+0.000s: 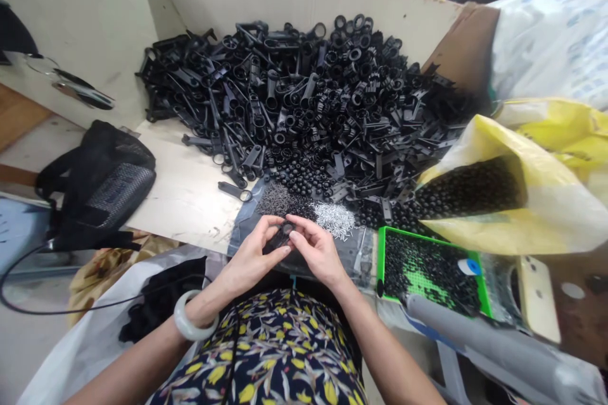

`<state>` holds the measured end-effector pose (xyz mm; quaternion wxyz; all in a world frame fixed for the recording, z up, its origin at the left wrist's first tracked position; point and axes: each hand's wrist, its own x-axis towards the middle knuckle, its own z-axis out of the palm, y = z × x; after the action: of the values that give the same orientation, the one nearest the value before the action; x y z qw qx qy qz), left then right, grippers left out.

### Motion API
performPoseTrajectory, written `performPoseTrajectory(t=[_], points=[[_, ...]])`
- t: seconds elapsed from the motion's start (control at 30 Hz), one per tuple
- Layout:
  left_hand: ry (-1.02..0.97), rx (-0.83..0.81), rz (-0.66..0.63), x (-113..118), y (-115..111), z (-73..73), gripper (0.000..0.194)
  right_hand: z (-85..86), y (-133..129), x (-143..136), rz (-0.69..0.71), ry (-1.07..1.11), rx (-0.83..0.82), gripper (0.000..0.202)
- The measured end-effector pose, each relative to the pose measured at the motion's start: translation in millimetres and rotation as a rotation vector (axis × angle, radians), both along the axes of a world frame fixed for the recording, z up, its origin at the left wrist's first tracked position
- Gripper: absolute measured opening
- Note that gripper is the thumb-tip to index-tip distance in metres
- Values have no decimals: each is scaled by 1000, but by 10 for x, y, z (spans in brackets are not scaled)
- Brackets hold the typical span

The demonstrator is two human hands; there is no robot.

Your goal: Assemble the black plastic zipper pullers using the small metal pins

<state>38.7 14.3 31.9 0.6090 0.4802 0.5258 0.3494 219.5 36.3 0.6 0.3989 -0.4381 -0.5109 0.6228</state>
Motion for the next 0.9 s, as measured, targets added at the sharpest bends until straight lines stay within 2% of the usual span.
performPoseTrajectory(t=[0.13,0.23,0.33,0.43,0.6,0.67,0.8,0.9], points=[[-153,-118,-12,20,7,-21,41,8,20,23,48,-9,1,39],[-297,-214,-52,-6,-13,11,41,92,-14,51,134,-159,145,36],[-315,-254,-44,-110,-88,20,41,211,-93,108,224,-385,306,39],[-217,-256,50,-270,-171,-13,37,279,-104,226,223,-517,361,38],[14,-128,255,-477,-129,-70,37,282,148,377,-26,-732,566,17],[172,-33,276,-514,-67,-85,35,277,231,320,2,-806,637,14],[546,117,209,-524,13,-103,13,204,235,54,188,-921,762,17],[732,161,201,-490,31,-113,14,83,207,-101,187,-1025,810,16]])
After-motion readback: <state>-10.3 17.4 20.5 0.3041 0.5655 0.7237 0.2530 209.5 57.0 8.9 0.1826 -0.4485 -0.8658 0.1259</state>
